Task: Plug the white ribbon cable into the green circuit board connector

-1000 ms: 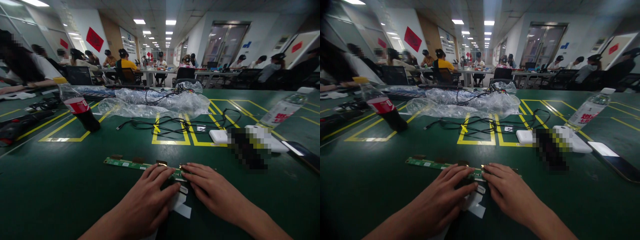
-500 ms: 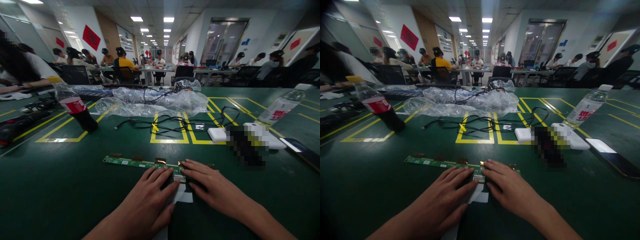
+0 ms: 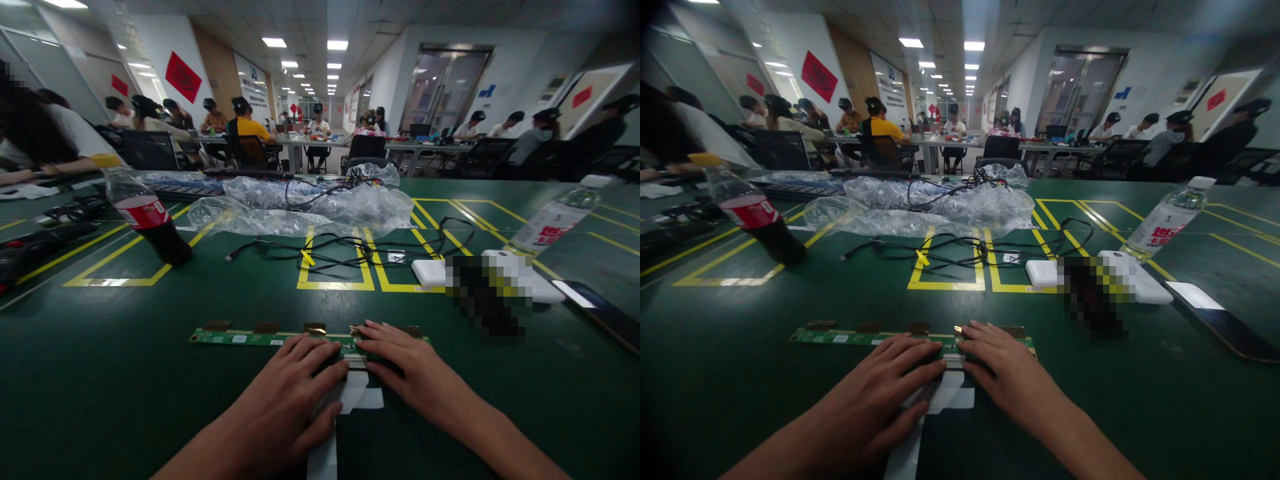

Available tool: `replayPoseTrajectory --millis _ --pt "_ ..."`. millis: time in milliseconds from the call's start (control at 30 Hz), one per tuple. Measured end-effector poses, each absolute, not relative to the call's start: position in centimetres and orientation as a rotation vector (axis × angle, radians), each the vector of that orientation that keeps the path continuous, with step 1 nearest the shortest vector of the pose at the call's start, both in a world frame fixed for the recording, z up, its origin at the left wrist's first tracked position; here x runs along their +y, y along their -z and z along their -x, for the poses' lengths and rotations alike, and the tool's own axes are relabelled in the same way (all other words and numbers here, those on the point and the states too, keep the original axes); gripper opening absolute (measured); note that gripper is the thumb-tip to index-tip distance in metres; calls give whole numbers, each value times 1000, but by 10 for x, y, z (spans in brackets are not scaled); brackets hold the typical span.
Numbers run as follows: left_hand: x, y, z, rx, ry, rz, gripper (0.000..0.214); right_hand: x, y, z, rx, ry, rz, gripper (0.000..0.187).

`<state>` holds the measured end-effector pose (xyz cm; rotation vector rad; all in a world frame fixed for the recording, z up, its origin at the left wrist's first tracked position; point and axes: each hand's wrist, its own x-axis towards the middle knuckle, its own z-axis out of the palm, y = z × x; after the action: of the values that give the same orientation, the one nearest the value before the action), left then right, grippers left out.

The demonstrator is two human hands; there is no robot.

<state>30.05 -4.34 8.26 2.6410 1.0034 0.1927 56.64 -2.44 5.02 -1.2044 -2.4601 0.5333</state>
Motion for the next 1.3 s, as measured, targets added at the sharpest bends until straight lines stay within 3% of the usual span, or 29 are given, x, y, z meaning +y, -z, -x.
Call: replayPoseTrajectory --millis 133,1300 --pt "-41 -86 -296 970 -240 -2628 40 -24 -52 -566 -2482 -532 1212 40" --pt "-49 -84 -300 1069 -218 -2610 52 -28 -44 -562 -2436 -345 1191 33"
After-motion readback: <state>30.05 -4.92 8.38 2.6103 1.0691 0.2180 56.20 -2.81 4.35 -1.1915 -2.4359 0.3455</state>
